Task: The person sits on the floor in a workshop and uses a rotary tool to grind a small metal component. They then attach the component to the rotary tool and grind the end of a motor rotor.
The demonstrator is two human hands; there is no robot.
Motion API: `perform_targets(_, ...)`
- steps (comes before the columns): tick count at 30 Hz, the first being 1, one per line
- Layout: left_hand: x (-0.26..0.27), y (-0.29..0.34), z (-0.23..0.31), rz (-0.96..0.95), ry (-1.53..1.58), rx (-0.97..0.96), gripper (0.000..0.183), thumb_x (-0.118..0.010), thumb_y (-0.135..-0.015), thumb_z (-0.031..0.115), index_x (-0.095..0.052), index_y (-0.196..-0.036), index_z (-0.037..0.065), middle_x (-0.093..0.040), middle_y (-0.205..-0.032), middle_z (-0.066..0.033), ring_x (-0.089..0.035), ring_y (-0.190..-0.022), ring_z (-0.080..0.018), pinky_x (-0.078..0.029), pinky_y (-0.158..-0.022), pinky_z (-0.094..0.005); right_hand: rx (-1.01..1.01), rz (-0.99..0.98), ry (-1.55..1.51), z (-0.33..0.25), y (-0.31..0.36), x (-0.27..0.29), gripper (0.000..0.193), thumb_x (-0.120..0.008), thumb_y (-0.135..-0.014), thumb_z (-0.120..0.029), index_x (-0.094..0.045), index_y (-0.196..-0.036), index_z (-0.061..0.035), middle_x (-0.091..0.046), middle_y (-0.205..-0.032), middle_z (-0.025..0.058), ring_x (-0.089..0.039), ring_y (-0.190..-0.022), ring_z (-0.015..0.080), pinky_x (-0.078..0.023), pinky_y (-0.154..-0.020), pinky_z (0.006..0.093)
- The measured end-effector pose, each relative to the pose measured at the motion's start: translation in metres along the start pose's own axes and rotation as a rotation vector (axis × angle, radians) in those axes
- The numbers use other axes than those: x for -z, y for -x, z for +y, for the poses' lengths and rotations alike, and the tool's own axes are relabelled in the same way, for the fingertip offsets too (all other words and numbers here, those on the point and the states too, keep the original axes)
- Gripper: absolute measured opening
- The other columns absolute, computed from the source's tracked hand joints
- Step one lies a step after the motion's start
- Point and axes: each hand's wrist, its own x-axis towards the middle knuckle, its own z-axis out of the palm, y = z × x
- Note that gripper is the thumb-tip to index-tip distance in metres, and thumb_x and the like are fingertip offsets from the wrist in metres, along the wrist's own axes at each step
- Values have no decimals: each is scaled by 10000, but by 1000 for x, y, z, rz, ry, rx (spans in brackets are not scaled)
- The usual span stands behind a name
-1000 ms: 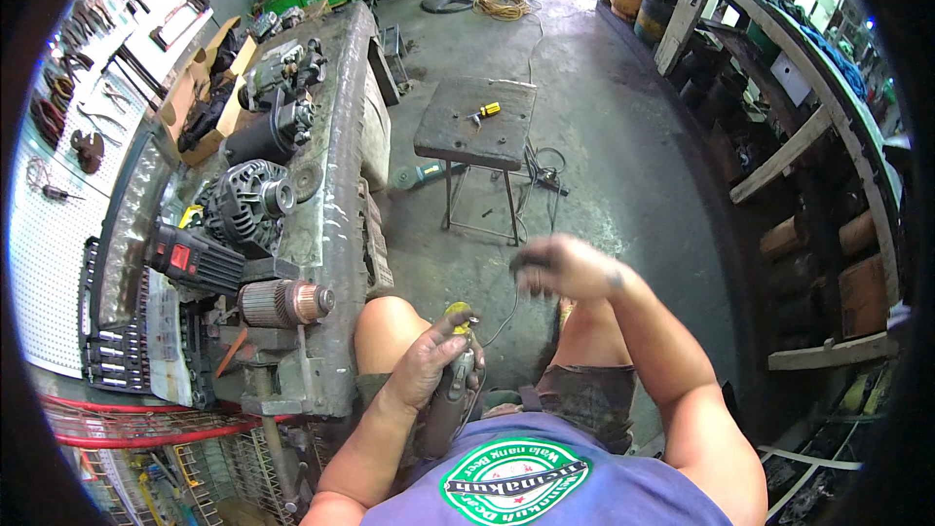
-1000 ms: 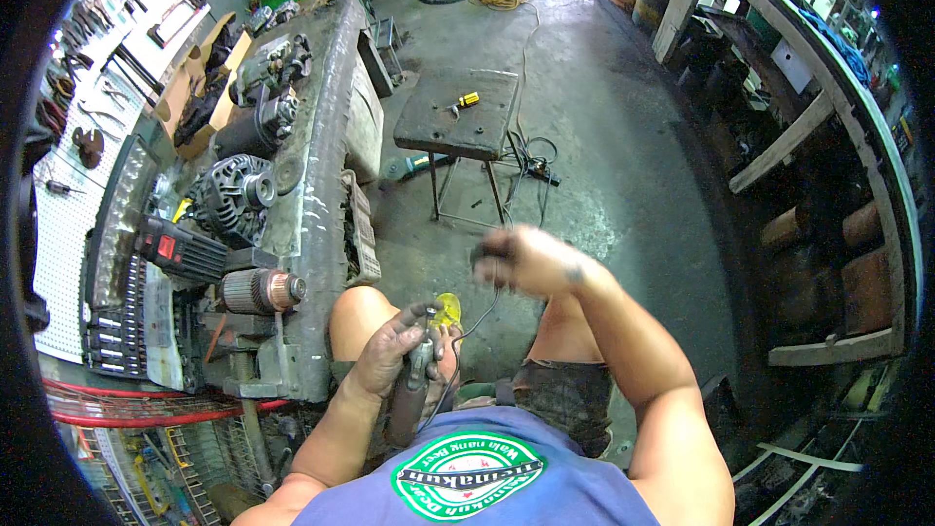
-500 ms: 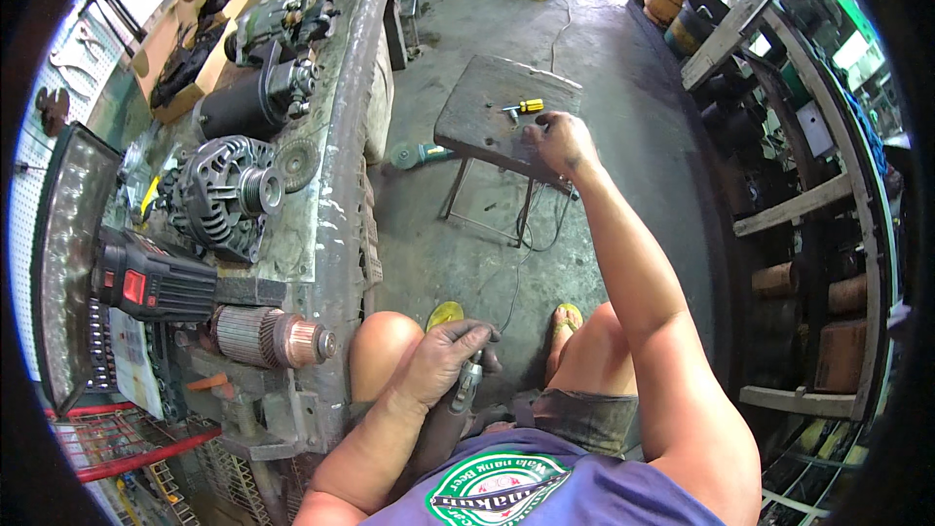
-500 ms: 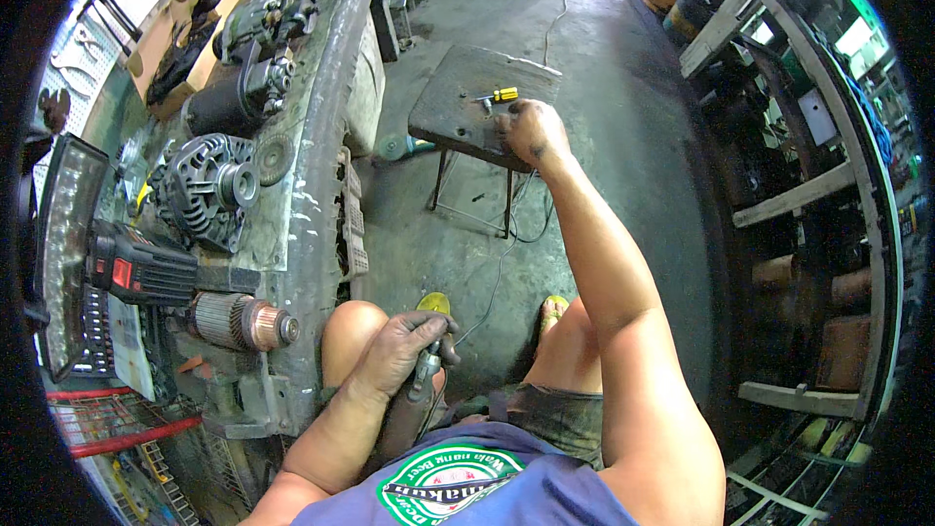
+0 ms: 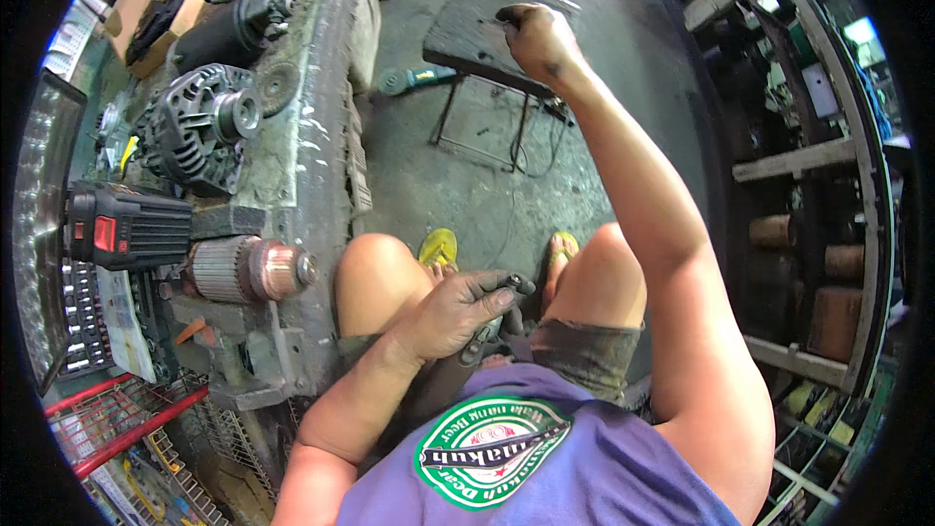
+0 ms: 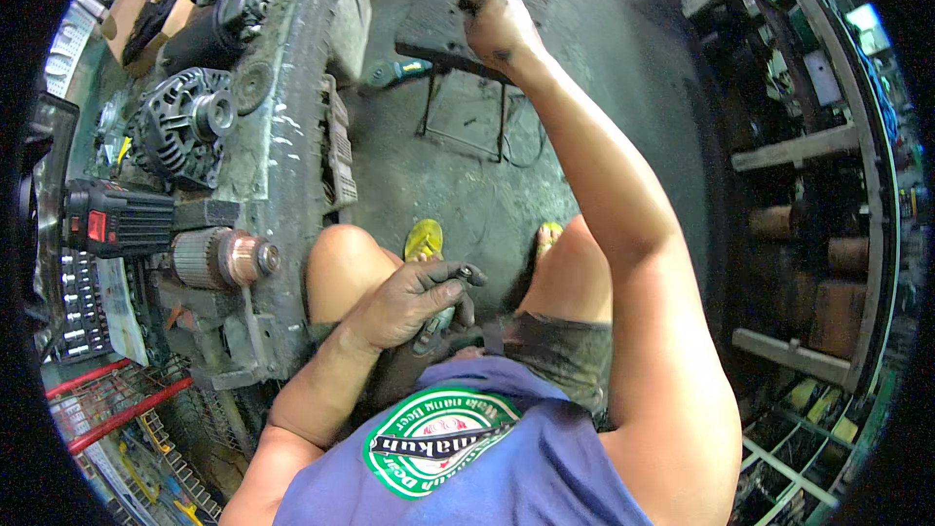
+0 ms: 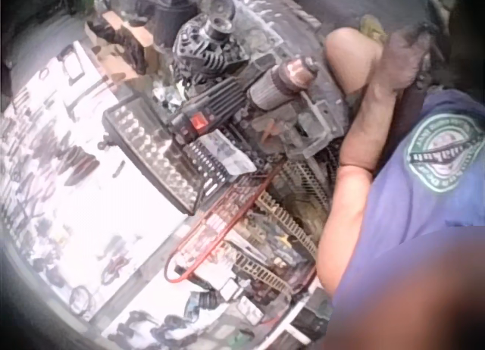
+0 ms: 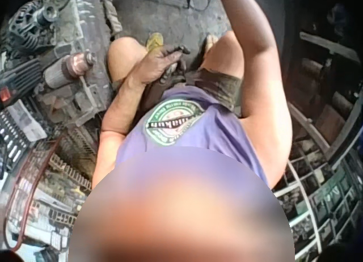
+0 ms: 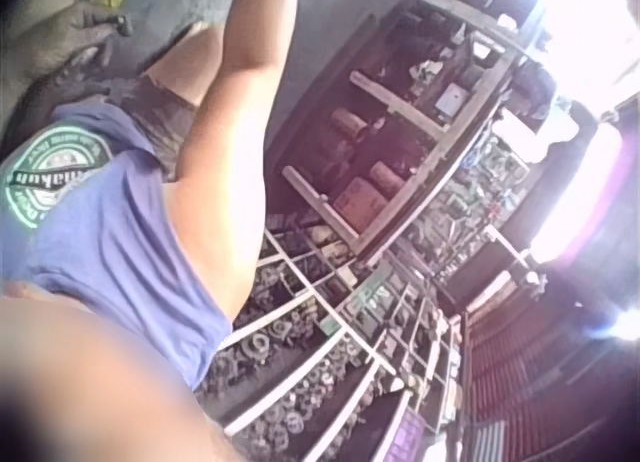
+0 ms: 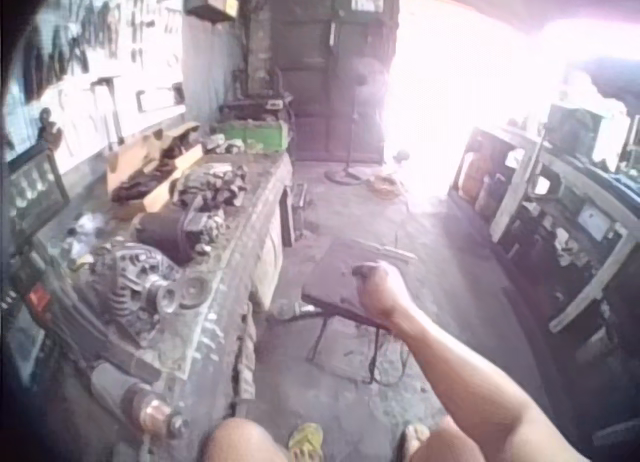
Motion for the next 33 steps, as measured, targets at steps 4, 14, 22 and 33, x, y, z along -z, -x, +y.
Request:
perform_targets(4,-31,6,4,-226,13,118,388,-577,-1153,285,-647,-1406,0,-718,-856,-43,-651,-784,-107,-549,-730,-294,-35,-265,-425,-22,152,99,169,-714,-999,-97,-726,-1133,7,-755,-942,137,-728,-833,219,-592,-792,357)
perform_targets(14,-140,-3,1,-547,-641,94,307,-661,-1090,216,-710,-1268,-29,-758,-944,-153,-731,-869,-236,-571,-815,-380,-321,-256,-864,-49,471,190,219,-803,-931,-10,-754,-1144,8,-786,-1037,131,-768,-976,245,-609,-850,379)
perform_targets(22,-173,0,6,-640,-794,90,291,-643,-1103,218,-726,-1224,-34,-758,-944,-156,-723,-858,-225,-571,-797,-372,-240,-169,-846,-46,521,190,244,-795,-920,-32,-745,-1157,-1,-779,-1057,175,-775,-977,338,-618,-842,415)
perform_targets(33,-179,9,-3,-629,-776,117,279,-642,-1101,222,-724,-1158,-39,-740,-890,-163,-715,-828,-225,-558,-768,-378,-184,-163,-836,-50,523,192,205,-788,-916,-19,-752,-1118,-10,-778,-1009,157,-779,-934,332,-614,-808,415)
